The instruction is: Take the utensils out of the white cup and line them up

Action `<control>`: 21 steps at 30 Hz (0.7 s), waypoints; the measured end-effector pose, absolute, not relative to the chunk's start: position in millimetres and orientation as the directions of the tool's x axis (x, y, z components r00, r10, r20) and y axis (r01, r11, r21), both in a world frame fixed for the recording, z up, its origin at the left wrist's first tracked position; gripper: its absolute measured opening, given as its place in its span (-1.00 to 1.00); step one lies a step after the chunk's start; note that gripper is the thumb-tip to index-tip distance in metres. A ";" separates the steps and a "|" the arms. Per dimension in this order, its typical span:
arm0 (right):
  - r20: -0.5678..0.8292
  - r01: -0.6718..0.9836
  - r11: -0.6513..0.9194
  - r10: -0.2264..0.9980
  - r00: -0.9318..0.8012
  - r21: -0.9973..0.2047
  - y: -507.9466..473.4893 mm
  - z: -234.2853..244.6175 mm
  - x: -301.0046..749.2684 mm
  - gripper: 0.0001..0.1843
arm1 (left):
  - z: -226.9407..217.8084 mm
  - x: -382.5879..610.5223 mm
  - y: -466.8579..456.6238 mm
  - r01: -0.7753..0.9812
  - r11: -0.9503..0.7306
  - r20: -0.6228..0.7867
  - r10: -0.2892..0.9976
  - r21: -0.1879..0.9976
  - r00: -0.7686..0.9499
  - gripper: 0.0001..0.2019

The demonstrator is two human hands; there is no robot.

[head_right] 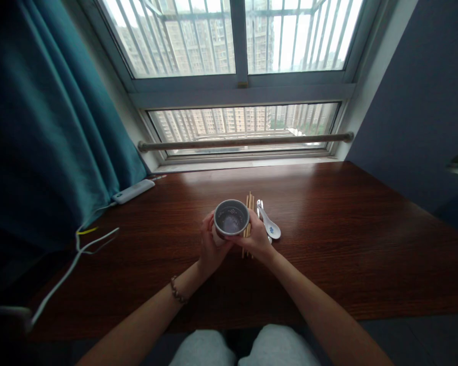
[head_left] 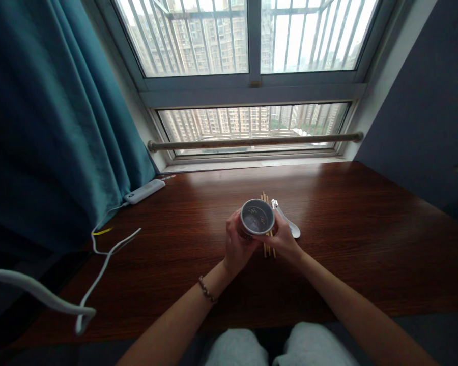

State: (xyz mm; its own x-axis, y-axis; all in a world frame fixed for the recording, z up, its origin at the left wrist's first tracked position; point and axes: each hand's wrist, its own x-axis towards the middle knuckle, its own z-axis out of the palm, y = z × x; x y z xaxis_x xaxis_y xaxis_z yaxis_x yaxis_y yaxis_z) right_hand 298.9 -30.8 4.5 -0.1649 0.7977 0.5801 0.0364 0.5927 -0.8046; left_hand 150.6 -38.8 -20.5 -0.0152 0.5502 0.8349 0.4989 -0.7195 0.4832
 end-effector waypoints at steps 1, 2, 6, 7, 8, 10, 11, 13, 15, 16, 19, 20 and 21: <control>0.583 0.060 0.596 0.799 -0.152 -0.801 -31.0 5.9 300.7 -0.31 | -18.8 152.0 -39.6 0.518 -0.721 0.840 0.542 0.461 0.008 -0.18; 0.584 0.085 0.596 0.801 -0.133 -0.798 -30.3 7.1 303.0 -0.33 | -17.1 153.3 -39.9 0.536 -0.722 0.842 0.539 0.439 0.037 -0.14; 0.572 0.200 0.549 0.816 0.082 -0.811 -15.0 9.2 321.9 -0.43 | -13.7 152.6 -36.2 0.594 -0.723 0.851 0.512 0.353 0.117 -0.05; 0.564 0.226 0.525 0.808 0.173 -0.821 -8.5 8.7 329.7 -0.43 | -14.2 150.5 -34.3 0.591 -0.724 0.843 0.522 0.356 0.132 -0.12; 0.551 0.256 0.493 0.791 0.268 -0.832 -1.3 7.8 338.6 -0.42 | -15.1 147.7 -32.2 0.577 -0.727 0.825 0.544 0.372 0.153 -0.24; 0.538 0.343 0.421 0.730 0.422 -0.840 13.2 4.1 358.8 -0.37 | -18.2 141.3 -28.6 0.542 -0.726 0.757 0.612 0.422 0.230 -0.59; 0.545 0.393 0.386 0.685 0.484 -0.834 19.8 1.4 369.4 -0.35 | -20.1 138.4 -27.3 0.533 -0.720 0.721 0.641 0.445 0.264 -0.75; 0.566 0.488 0.310 0.599 0.566 -0.816 30.8 -5.2 389.0 -0.28 | -23.5 134.1 -26.2 0.545 -0.691 0.668 0.686 0.476 0.286 -0.87; 0.565 0.547 0.221 0.554 0.611 -0.807 38.7 -12.2 404.3 -0.26 | -25.9 132.5 -26.8 0.577 -0.660 0.648 0.711 0.481 0.274 -0.86; 0.558 0.559 0.184 0.542 0.628 -0.809 41.6 -15.5 409.8 -0.27 | -26.5 132.6 -27.3 0.592 -0.649 0.644 0.717 0.478 0.266 -0.86; 0.541 0.565 0.140 0.540 0.645 -0.813 47.3 -23.3 418.1 -0.27 | -26.4 134.0 -28.7 0.622 -0.624 0.621 0.737 0.474 0.267 -0.83; 0.539 0.566 0.136 0.544 0.643 -0.813 48.5 -25.1 418.9 -0.26 | -25.8 134.5 -28.7 0.628 -0.610 0.611 0.749 0.484 0.257 -0.81; 0.539 0.570 0.131 0.546 0.641 -0.811 49.4 -26.5 419.3 -0.26 | -25.2 134.8 -28.6 0.631 -0.596 0.603 0.760 0.497 0.243 -0.79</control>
State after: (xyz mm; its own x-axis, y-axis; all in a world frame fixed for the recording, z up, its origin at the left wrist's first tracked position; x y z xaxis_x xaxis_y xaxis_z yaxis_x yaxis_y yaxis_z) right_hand 419.3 49.4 -26.5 0.6410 0.5462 0.5392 0.5702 0.1314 -0.8109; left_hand 134.8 -28.6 -25.2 0.2431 0.7602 0.6026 0.6313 -0.5956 0.4967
